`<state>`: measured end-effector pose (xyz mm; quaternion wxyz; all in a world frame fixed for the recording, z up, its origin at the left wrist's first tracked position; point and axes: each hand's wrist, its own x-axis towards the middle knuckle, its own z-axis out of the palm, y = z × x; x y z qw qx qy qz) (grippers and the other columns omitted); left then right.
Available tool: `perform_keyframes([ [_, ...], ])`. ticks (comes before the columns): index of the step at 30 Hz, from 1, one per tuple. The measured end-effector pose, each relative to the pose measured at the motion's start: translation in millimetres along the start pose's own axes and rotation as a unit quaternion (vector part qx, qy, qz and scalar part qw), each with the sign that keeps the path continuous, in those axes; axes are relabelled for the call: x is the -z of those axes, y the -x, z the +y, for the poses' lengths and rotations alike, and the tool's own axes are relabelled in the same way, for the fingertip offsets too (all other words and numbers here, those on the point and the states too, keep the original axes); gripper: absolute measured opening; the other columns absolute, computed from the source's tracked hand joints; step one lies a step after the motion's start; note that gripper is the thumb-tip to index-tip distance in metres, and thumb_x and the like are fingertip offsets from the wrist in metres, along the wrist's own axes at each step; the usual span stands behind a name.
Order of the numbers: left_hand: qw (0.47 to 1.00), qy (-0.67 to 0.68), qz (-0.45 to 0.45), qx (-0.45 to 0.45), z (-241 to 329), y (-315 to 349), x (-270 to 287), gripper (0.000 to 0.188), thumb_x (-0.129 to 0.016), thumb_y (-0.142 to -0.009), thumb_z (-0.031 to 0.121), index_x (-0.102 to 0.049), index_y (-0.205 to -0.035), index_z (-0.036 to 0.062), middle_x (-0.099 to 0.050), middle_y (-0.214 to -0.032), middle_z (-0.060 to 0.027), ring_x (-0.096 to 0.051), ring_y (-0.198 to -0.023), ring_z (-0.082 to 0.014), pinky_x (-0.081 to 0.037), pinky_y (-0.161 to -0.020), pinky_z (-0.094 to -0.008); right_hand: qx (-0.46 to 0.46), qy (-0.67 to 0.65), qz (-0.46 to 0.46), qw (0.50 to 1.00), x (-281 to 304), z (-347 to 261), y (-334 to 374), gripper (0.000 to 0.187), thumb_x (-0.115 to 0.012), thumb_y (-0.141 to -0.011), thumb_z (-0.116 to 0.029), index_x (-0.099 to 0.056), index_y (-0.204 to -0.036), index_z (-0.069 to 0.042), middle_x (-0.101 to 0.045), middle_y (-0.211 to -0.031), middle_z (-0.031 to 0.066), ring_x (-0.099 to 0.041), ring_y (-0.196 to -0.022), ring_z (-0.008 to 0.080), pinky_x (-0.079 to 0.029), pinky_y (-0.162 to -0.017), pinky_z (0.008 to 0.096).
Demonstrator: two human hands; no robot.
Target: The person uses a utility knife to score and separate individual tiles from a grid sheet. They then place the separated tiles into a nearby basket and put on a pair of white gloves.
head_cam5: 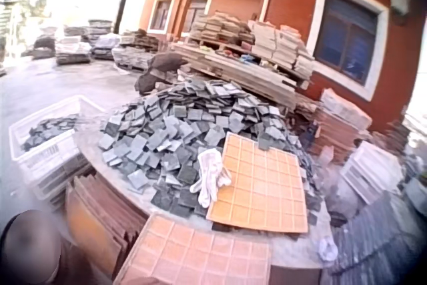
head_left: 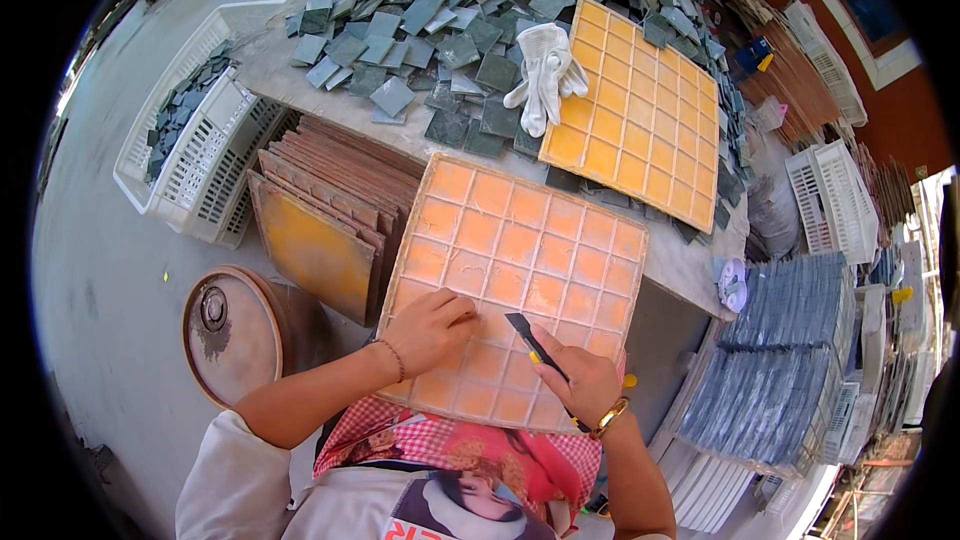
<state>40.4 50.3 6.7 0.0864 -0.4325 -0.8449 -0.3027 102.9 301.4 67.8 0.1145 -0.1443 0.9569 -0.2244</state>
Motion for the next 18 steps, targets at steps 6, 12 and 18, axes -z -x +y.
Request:
perform_keyframes([
  [6, 0.998, 0.026, -0.051, 0.026, 9, 26, 12, 0.033, -0.06, -0.068, 0.001, -0.065, -0.1, 0.0048, -0.058, -0.106, -0.0071, -0.054, -0.097, -0.0265, -0.047, -0.084, -0.036, 0.027, 0.068, 0.011, 0.997, -21, 2, 9, 0.054, -0.059, -0.086, -0.032, -0.042, -0.137, -0.028, -0.058, -0.066, 0.0039, -0.058, -0.053, 0.0245, -0.048, -0.047, 0.0375],
  [12, 0.973, -0.006, 0.091, 0.21, 22, 65, 31, 0.036, -0.062, -0.071, 0.002, -0.06, -0.107, 0.0022, -0.055, -0.112, -0.0122, -0.049, -0.107, -0.0334, -0.042, -0.093, -0.0393, 0.071, 0.026, -0.052, 0.996, -28, -4, 15, 0.054, -0.061, -0.086, -0.028, -0.045, -0.137, -0.024, -0.056, -0.066, 0.0041, -0.057, -0.056, 0.0218, -0.046, -0.049, 0.0346],
  [18, 0.926, 0.086, 0.146, 0.336, 17, 87, 14, 0.048, -0.056, -0.082, 0.005, -0.044, -0.128, 0.0, -0.052, -0.114, -0.021, -0.049, -0.106, -0.0388, -0.038, -0.095, -0.0417, 0.092, 0.022, -0.102, 0.99, -43, -17, 2, 0.053, -0.055, -0.089, -0.035, -0.038, -0.139, -0.03, -0.054, -0.068, 0.0045, -0.057, -0.059, 0.024, -0.046, -0.048, 0.0369],
])
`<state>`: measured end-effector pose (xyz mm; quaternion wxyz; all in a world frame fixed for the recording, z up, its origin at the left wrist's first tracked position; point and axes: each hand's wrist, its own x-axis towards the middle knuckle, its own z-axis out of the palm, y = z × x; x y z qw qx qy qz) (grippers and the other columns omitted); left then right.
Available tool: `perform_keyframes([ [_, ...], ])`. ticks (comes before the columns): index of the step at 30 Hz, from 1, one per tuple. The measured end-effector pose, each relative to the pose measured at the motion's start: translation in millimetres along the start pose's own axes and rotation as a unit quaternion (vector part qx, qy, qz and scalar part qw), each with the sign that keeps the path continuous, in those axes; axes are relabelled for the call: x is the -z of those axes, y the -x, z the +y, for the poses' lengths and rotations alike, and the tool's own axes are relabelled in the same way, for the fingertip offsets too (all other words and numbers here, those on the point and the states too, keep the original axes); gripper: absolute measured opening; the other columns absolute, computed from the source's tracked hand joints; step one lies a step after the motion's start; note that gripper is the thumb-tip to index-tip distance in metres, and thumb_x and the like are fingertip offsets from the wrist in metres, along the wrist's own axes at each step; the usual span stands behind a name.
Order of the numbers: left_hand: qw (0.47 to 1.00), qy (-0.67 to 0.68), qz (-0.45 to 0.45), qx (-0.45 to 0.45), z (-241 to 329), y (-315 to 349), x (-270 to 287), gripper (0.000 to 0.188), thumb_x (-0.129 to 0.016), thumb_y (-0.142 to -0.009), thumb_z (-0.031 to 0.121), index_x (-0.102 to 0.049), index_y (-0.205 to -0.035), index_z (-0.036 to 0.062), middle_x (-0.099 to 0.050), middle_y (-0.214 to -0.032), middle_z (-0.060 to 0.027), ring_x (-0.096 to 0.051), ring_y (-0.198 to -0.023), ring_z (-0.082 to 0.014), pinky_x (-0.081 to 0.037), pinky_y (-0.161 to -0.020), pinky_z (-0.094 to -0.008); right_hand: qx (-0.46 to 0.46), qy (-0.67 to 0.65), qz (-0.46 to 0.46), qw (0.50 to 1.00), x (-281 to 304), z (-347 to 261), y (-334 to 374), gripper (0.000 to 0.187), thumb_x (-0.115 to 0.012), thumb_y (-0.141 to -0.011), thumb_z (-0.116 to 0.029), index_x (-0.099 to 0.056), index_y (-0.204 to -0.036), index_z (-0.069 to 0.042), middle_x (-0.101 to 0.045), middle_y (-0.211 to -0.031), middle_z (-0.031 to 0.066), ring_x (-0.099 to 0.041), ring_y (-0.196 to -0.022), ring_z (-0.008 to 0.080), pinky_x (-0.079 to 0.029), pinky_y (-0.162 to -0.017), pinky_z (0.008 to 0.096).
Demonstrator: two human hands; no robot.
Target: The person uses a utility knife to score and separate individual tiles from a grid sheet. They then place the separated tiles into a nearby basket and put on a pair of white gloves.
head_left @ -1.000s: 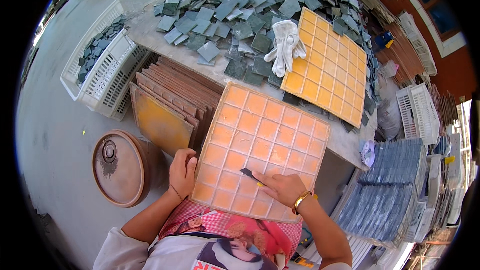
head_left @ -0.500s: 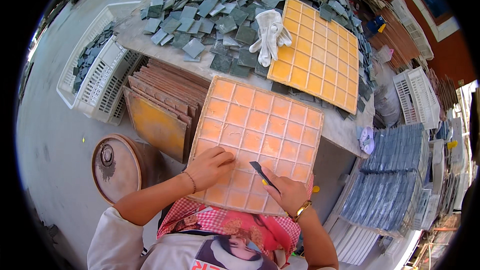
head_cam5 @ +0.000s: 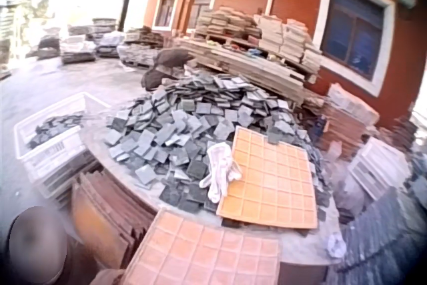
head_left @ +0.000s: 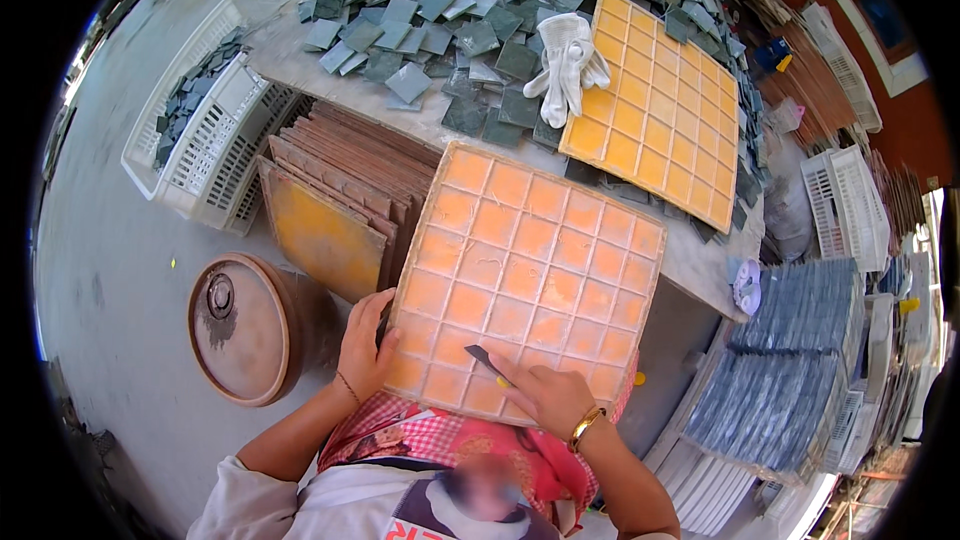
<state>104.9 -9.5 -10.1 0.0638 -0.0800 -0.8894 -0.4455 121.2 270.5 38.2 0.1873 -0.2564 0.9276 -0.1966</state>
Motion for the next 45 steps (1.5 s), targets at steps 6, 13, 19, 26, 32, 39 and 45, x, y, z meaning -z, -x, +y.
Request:
perform_keyframes([
  [6, 1.0, 0.013, -0.002, 0.004, -9, 5, -9, 0.046, -0.051, -0.085, 0.004, -0.041, -0.129, -0.0013, -0.052, -0.113, -0.0233, -0.05, -0.104, -0.0394, -0.04, -0.093, -0.0417, 0.009, 0.043, -0.034, 0.998, -1, -2, -8, 0.051, -0.054, -0.09, -0.035, -0.038, -0.139, -0.03, -0.054, -0.068, 0.0057, -0.056, -0.055, 0.025, -0.045, -0.047, 0.0384],
  [13, 1.0, 0.006, 0.021, 0.015, -2, 5, -12, 0.047, -0.051, -0.082, -0.001, -0.043, -0.129, -0.0006, -0.053, -0.107, -0.0227, -0.051, -0.098, -0.0396, -0.042, -0.088, -0.0407, 0.078, 0.021, -0.011, 0.997, -10, -9, 10, 0.051, -0.057, -0.088, -0.034, -0.043, -0.136, -0.028, -0.054, -0.066, 0.0034, -0.055, -0.052, 0.0225, -0.043, -0.043, 0.035],
  [19, 0.999, 0.019, 0.031, 0.004, -4, 4, -11, 0.047, -0.051, -0.082, -0.002, -0.043, -0.128, -0.001, -0.054, -0.105, -0.0227, -0.052, -0.096, -0.0391, -0.043, -0.086, -0.0405, 0.048, 0.063, 0.009, 0.997, -2, -4, 7, 0.053, -0.057, -0.088, -0.035, -0.041, -0.138, -0.027, -0.06, -0.072, 0.0021, -0.059, -0.058, 0.0204, -0.042, -0.042, 0.0323],
  [26, 0.999, 0.018, 0.045, 0.011, -2, 2, -10, 0.047, -0.051, -0.081, -0.003, -0.047, -0.127, 0.0002, -0.057, -0.1, -0.0211, -0.055, -0.092, -0.0381, -0.045, -0.083, -0.0399, 0.1, -0.019, 0.025, 0.995, -8, -5, 14, 0.052, -0.057, -0.088, -0.034, -0.043, -0.137, -0.028, -0.057, -0.065, 0.0018, -0.058, -0.057, 0.0201, -0.042, -0.044, 0.0328],
  [32, 0.999, 0.021, 0.043, -0.004, -7, -12, -6, 0.047, -0.053, -0.08, -0.005, -0.049, -0.126, 0.0, -0.058, -0.099, -0.0208, -0.057, -0.089, -0.0372, -0.047, -0.08, -0.0386, 0.033, 0.111, 0.038, 0.992, 18, 29, 21, 0.052, -0.059, -0.086, -0.035, -0.045, -0.136, -0.029, -0.056, -0.065, -0.0004, -0.056, -0.054, 0.0157, -0.041, -0.042, 0.0311],
  [39, 0.999, 0.031, 0.037, 0.012, -11, -16, -5, 0.047, -0.054, -0.08, -0.005, -0.05, -0.126, 0.0016, -0.059, -0.099, -0.02, -0.058, -0.089, -0.0356, -0.047, -0.079, -0.0384, 0.05, 0.157, 0.01, 0.986, 23, 41, -5, 0.054, -0.06, -0.086, -0.035, -0.045, -0.137, -0.027, -0.054, -0.062, 0.0013, -0.055, -0.051, 0.0188, -0.043, -0.043, 0.0332],
  [45, 0.998, 0.034, 0.053, 0.022, -9, -15, -9, 0.046, -0.055, -0.079, -0.006, -0.051, -0.125, 0.0023, -0.06, -0.1, -0.0193, -0.059, -0.09, -0.0345, -0.047, -0.08, -0.0371, 0.063, 0.09, 0.014, 0.994, 16, 37, 7, 0.055, -0.06, -0.086, -0.033, -0.042, -0.138, -0.024, -0.054, -0.061, 0.0025, -0.057, -0.053, 0.0208, -0.045, -0.045, 0.035],
])
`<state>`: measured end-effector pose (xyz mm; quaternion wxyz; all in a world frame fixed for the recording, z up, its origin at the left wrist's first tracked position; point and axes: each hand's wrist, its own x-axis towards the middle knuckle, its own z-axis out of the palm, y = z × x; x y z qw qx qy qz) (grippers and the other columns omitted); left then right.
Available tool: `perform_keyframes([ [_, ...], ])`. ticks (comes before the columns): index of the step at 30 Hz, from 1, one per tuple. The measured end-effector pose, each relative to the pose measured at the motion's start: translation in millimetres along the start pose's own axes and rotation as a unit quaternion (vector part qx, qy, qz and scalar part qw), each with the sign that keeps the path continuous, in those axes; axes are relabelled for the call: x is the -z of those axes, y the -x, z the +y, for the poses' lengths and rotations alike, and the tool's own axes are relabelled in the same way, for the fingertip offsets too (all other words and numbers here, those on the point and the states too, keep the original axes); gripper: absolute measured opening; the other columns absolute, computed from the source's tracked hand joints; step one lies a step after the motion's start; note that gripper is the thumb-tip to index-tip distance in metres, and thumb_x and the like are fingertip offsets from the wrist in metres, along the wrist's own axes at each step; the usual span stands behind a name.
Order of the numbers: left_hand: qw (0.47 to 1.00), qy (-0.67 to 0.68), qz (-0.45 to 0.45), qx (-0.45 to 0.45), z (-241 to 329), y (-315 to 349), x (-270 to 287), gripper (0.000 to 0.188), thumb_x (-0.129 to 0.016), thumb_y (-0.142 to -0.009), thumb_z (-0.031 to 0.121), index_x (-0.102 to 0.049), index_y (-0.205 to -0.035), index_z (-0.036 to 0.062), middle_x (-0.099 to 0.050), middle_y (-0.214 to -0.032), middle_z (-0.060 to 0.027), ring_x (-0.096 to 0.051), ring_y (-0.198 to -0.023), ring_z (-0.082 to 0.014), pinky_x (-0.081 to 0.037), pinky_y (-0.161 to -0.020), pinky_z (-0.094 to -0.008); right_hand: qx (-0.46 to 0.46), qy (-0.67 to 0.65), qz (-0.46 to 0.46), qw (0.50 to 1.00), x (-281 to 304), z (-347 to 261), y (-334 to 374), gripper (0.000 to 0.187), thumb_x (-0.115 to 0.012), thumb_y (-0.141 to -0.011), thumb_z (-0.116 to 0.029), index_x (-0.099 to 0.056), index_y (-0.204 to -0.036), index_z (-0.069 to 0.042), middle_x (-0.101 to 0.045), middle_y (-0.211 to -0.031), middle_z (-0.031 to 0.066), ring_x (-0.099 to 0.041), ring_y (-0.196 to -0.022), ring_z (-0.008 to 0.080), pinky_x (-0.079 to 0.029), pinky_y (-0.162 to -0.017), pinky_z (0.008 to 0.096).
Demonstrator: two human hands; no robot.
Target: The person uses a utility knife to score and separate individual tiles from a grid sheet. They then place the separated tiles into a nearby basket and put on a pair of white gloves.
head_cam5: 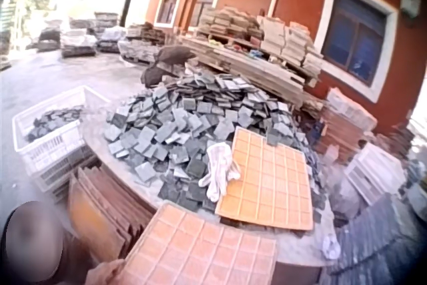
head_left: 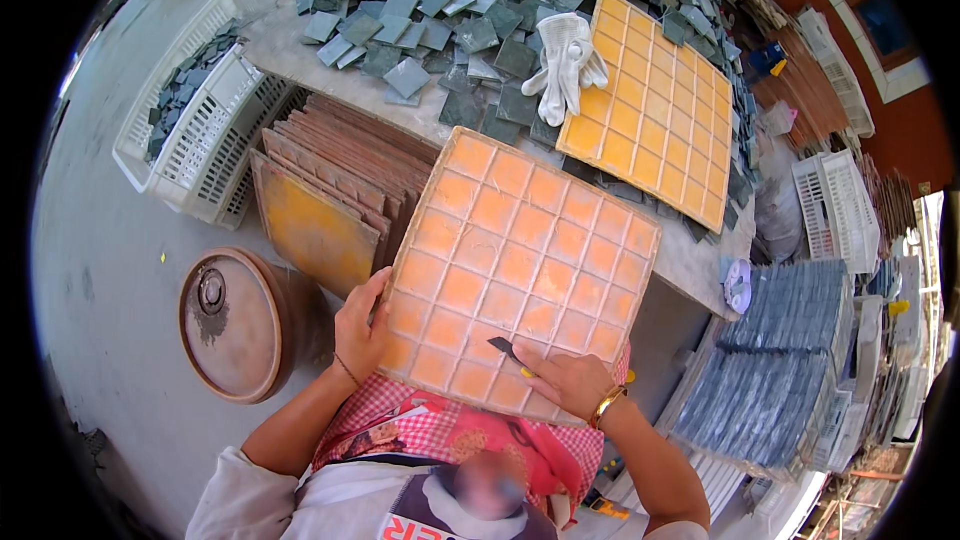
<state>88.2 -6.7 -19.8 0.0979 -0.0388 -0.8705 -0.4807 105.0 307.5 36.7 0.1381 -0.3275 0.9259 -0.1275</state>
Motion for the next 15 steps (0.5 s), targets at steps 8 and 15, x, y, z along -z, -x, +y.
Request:
perform_keyframes([
  [8, 1.0, 0.015, 0.008, -0.002, -3, 0, -1, 0.043, -0.054, -0.08, -0.006, -0.052, -0.123, 0.0022, -0.06, -0.102, -0.0195, -0.06, -0.091, -0.0339, -0.048, -0.081, -0.0361, -0.04, -0.015, -0.065, 0.997, 10, 7, -5, 0.054, -0.058, -0.087, -0.034, -0.042, -0.137, -0.026, -0.059, -0.071, 0.0059, -0.061, -0.061, 0.0232, -0.047, -0.049, 0.0365],
  [15, 1.0, 0.016, 0.01, -0.007, -2, 2, -2, 0.042, -0.054, -0.081, -0.004, -0.052, -0.123, 0.0016, -0.06, -0.104, -0.0188, -0.06, -0.092, -0.0324, -0.048, -0.081, -0.0359, -0.046, -0.071, -0.073, 0.994, 4, -3, 2, 0.053, -0.058, -0.088, -0.033, -0.042, -0.138, -0.024, -0.059, -0.071, 0.0088, -0.059, -0.061, 0.028, -0.049, -0.057, 0.0377],
])
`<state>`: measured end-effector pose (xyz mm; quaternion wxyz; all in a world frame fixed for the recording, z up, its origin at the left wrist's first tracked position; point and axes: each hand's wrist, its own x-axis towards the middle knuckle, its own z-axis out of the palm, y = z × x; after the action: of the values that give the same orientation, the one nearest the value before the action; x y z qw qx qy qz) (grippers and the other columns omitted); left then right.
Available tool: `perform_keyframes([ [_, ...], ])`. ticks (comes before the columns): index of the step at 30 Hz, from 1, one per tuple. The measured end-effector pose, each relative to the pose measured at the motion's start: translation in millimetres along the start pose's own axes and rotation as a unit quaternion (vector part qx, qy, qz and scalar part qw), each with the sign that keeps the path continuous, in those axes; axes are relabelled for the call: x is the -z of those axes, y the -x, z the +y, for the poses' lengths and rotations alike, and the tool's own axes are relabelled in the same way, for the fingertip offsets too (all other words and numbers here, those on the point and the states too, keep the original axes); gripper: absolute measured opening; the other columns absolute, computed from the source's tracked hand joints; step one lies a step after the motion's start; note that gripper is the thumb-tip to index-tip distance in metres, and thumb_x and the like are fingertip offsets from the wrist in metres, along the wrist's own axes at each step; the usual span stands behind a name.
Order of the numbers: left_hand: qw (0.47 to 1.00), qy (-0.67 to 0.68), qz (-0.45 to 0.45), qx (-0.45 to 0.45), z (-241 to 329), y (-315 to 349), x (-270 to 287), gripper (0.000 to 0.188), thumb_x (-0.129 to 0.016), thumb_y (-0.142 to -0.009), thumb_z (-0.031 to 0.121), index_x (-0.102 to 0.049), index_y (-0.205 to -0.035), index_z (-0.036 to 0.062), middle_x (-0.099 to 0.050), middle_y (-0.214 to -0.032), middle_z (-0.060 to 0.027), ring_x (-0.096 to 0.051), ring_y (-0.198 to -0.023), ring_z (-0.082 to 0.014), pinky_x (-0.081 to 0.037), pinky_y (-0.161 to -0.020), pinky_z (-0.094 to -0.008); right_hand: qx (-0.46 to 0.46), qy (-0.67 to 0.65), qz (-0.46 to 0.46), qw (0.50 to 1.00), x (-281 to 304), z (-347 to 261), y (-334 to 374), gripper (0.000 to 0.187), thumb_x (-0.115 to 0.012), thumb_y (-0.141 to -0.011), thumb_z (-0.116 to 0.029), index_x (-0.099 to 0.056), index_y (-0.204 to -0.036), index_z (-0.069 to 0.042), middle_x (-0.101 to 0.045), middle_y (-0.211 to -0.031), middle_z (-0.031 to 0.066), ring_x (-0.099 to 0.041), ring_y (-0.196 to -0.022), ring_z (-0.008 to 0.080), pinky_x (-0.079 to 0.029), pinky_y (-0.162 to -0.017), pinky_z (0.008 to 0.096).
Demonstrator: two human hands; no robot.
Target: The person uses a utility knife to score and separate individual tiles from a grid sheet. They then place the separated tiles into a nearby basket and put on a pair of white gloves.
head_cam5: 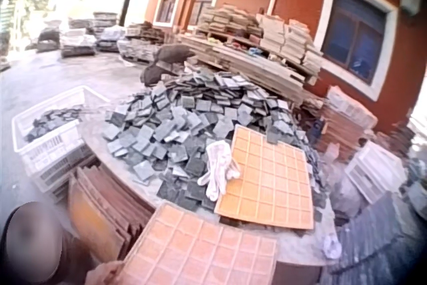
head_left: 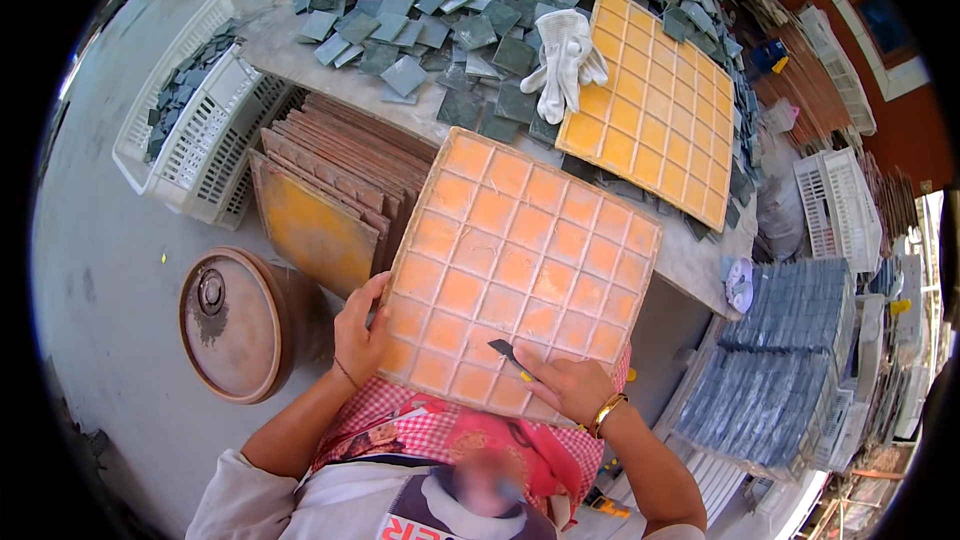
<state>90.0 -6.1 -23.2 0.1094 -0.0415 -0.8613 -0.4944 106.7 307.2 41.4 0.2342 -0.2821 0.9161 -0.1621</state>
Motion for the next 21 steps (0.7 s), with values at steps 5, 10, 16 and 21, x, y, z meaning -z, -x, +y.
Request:
perform_keyframes([
  [5, 1.0, 0.005, 0.005, 0.006, -1, 0, -1, 0.041, -0.054, -0.082, -0.004, -0.052, -0.123, 0.0014, -0.06, -0.107, -0.0188, -0.06, -0.095, -0.0322, -0.048, -0.083, -0.0356, -0.007, -0.059, 0.008, 0.998, 1, 2, -4, 0.053, -0.057, -0.089, -0.033, -0.041, -0.139, -0.025, -0.061, -0.074, 0.0114, -0.061, -0.066, 0.0309, -0.05, -0.062, 0.0398],
  [10, 1.0, 0.012, 0.004, 0.027, -3, 1, -1, 0.04, -0.054, -0.082, -0.004, -0.053, -0.122, 0.001, -0.06, -0.11, -0.0189, -0.06, -0.097, -0.0325, -0.048, -0.085, -0.0353, -0.025, -0.064, -0.006, 0.998, -4, 1, -7, 0.052, -0.055, -0.089, -0.035, -0.041, -0.138, -0.025, -0.062, -0.074, 0.0125, -0.062, -0.068, 0.0296, -0.049, -0.06, 0.0403],
  [16, 1.0, 0.001, 0.005, 0.023, -2, 2, 0, 0.04, -0.054, -0.081, -0.004, -0.052, -0.121, 0.0003, -0.06, -0.11, -0.0192, -0.061, -0.098, -0.0319, -0.047, -0.085, -0.035, -0.015, -0.039, -0.015, 0.999, -6, -8, 20, 0.05, -0.054, -0.089, -0.037, -0.042, -0.137, -0.024, -0.062, -0.076, 0.0104, -0.062, -0.066, 0.0273, -0.049, -0.054, 0.0393],
  [21, 0.999, 0.026, -0.001, 0.036, -2, 1, 0, 0.038, -0.054, -0.082, -0.003, -0.052, -0.119, 0.0001, -0.06, -0.105, -0.0181, -0.061, -0.096, -0.0291, -0.047, -0.084, -0.0335, -0.023, 0.02, -0.011, 0.999, 1, -7, 28, 0.051, -0.056, -0.088, -0.035, -0.044, -0.136, -0.024, -0.059, -0.07, 0.0071, -0.061, -0.063, 0.0256, -0.047, -0.052, 0.0363],
])
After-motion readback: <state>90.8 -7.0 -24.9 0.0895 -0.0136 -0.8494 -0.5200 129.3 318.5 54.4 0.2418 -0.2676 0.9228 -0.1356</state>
